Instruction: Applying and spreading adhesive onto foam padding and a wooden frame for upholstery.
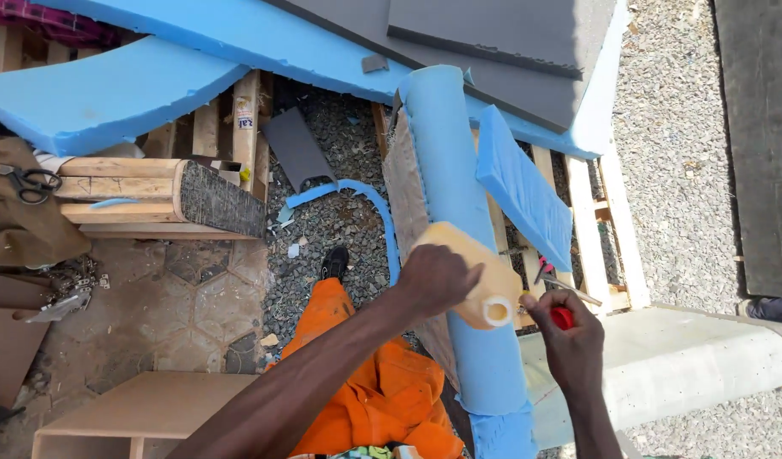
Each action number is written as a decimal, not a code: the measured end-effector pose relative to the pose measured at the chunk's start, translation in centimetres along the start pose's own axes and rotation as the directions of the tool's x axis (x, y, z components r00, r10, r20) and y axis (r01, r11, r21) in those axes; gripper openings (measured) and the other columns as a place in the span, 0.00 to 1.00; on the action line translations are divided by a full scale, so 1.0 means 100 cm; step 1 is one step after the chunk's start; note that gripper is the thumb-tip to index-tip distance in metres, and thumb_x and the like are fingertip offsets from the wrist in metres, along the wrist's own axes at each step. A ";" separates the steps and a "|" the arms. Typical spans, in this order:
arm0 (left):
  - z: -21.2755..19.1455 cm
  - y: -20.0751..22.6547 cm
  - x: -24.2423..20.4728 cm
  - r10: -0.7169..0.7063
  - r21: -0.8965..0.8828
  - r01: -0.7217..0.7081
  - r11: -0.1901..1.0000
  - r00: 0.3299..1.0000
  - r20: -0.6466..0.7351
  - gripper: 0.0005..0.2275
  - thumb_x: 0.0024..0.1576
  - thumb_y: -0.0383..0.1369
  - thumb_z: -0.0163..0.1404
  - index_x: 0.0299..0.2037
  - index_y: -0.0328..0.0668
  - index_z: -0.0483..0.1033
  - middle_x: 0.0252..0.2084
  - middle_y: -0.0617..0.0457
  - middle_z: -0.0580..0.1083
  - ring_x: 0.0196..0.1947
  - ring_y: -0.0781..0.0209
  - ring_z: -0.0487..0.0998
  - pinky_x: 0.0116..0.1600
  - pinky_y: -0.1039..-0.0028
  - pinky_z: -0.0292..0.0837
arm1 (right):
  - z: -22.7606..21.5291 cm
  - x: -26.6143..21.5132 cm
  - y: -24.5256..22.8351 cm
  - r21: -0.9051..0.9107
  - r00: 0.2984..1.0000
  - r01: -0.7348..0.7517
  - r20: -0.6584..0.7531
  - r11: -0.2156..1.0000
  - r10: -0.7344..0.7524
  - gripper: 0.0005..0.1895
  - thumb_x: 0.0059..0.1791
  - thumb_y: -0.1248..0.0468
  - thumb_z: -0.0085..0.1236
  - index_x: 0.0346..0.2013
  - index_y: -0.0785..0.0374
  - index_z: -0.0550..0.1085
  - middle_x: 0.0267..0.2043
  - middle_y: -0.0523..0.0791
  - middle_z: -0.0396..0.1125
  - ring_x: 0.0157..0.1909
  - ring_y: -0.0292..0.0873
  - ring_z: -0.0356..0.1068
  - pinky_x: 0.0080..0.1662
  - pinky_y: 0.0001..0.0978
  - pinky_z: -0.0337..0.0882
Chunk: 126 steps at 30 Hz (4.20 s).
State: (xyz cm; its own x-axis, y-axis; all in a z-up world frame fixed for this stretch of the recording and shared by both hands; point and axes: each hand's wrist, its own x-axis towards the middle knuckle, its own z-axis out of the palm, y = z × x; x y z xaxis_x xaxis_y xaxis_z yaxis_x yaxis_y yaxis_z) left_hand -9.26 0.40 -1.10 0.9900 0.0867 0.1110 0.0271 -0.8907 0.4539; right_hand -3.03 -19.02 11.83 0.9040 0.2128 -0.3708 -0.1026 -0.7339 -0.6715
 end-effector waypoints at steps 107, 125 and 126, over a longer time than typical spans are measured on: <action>-0.014 0.111 -0.012 0.162 -0.348 -0.001 0.937 0.887 0.432 0.22 0.70 0.44 0.40 0.46 0.29 0.78 0.21 0.35 0.74 0.20 0.48 0.81 0.26 0.70 0.76 | -0.062 -0.081 0.021 -0.551 0.971 -0.217 -0.036 0.806 0.237 0.26 0.61 0.51 0.39 0.45 0.65 0.83 0.29 0.56 0.76 0.36 0.59 0.80 0.42 0.54 0.80; 0.008 0.079 -0.001 0.148 -0.267 -0.041 0.963 0.908 0.392 0.24 0.70 0.43 0.41 0.56 0.23 0.76 0.22 0.34 0.75 0.16 0.52 0.78 0.20 0.73 0.71 | 0.040 -0.066 0.098 -0.323 0.905 -0.070 -0.418 0.944 -0.076 0.20 0.63 0.50 0.43 0.38 0.60 0.73 0.17 0.54 0.67 0.24 0.61 0.75 0.27 0.51 0.73; 0.010 0.083 0.008 0.153 -0.278 -0.049 0.959 0.918 0.366 0.23 0.70 0.43 0.41 0.56 0.23 0.76 0.21 0.33 0.74 0.16 0.51 0.78 0.19 0.72 0.70 | 0.043 -0.058 0.106 -0.246 0.872 -0.021 -0.478 0.969 -0.102 0.17 0.63 0.53 0.44 0.37 0.61 0.71 0.16 0.55 0.65 0.23 0.62 0.73 0.24 0.51 0.71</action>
State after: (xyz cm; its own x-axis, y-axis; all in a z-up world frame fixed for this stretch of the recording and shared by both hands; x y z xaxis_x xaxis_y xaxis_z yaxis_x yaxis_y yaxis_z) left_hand -8.11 -7.35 1.89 0.9636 -0.2201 -0.1517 -0.0614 -0.7345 0.6758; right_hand -11.17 -25.24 4.11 0.9975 -0.0480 0.0517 -0.0169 -0.8743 -0.4851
